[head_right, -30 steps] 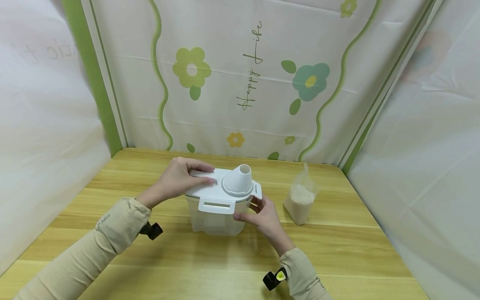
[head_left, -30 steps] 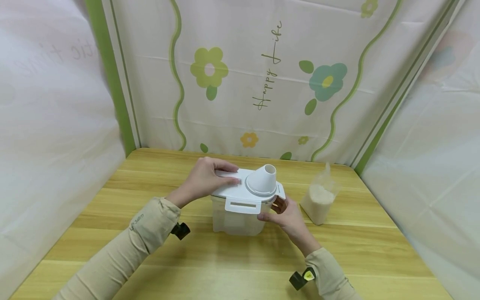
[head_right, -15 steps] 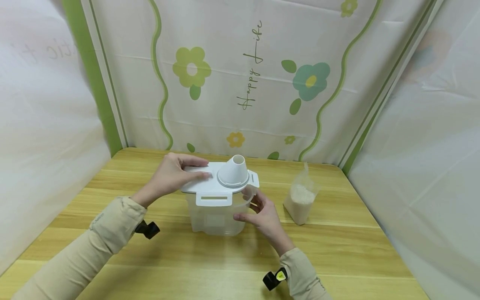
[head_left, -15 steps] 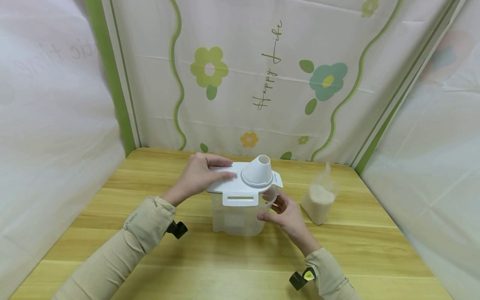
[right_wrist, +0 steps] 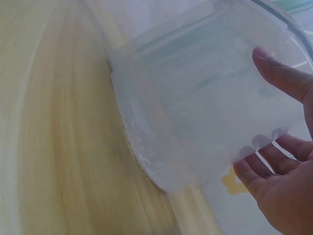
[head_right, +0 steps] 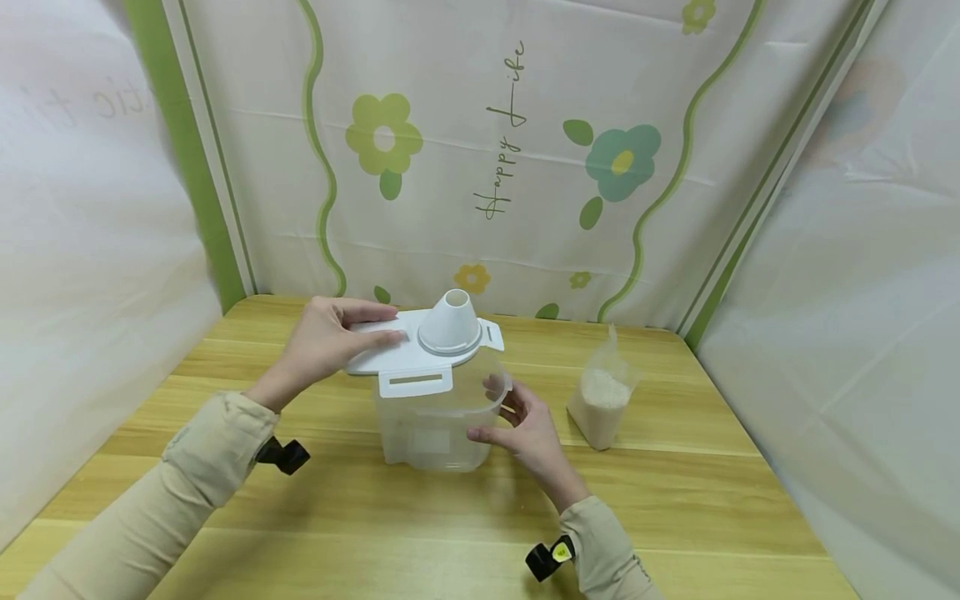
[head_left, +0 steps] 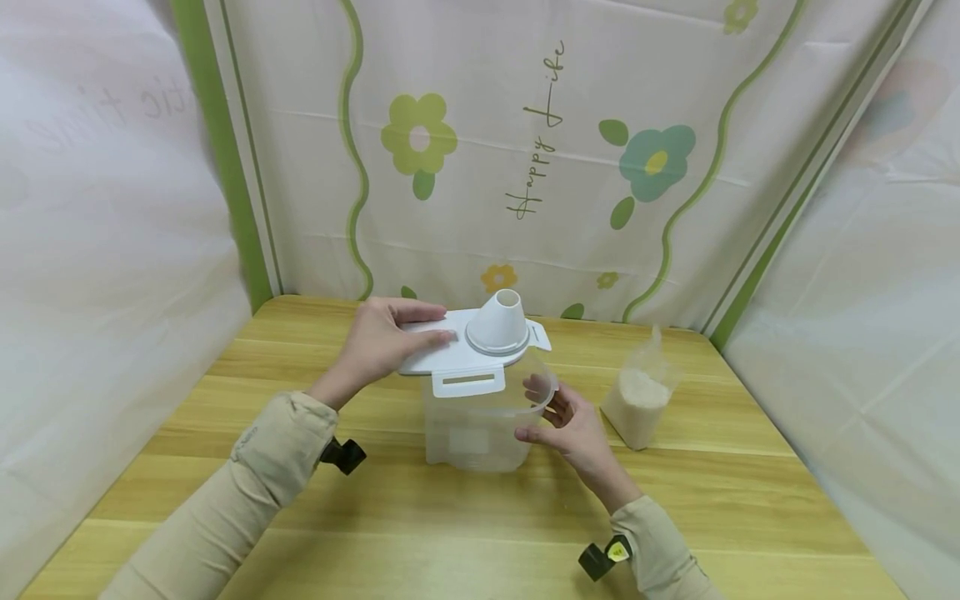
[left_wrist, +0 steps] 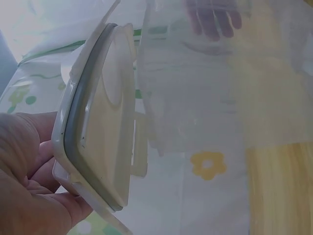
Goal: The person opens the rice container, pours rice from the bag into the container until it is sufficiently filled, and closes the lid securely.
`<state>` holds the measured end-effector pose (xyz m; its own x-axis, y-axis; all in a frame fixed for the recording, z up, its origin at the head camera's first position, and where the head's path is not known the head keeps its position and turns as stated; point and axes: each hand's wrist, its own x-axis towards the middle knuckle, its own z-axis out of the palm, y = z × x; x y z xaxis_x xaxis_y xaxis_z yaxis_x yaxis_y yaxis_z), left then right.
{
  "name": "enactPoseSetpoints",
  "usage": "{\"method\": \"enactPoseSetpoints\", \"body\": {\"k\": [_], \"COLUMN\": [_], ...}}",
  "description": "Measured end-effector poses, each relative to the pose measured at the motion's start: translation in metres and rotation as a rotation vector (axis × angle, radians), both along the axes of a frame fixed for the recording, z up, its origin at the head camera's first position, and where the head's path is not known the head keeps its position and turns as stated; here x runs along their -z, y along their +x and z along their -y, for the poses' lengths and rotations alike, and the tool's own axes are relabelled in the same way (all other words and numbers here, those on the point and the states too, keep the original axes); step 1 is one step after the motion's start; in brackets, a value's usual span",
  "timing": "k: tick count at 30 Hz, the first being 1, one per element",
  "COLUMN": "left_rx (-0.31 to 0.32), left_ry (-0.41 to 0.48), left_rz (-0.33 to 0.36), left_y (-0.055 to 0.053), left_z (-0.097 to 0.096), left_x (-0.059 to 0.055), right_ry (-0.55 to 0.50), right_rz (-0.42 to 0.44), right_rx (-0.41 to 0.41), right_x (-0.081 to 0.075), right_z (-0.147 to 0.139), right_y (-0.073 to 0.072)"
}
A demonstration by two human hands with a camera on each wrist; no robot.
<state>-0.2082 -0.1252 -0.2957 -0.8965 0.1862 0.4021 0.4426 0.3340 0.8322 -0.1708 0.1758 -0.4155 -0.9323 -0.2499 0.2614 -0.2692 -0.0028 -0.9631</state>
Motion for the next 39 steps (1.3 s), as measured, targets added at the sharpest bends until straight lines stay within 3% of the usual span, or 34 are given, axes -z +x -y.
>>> {"method": "enactPoseSetpoints", "body": {"k": [13,32,39], "left_rx": [-0.123,-0.248,-0.285], "left_ry": [0.011,0.081,0.089], "left_rz": [-0.013,0.012,0.056], "left_y": [-0.002,-0.003,-0.004], "left_z": [0.021,0.052,0.059], "left_x": [-0.005,-0.002,0.002], "right_ry": [-0.013,0.002,0.002], "right_rz": [0.003,-0.001,0.000], "right_rx": [-0.015,-0.029,-0.030], "right_x": [0.000,0.000,0.000], "right_z": [0.000,-0.001,-0.001], "right_y": [0.000,0.000,0.001]}}
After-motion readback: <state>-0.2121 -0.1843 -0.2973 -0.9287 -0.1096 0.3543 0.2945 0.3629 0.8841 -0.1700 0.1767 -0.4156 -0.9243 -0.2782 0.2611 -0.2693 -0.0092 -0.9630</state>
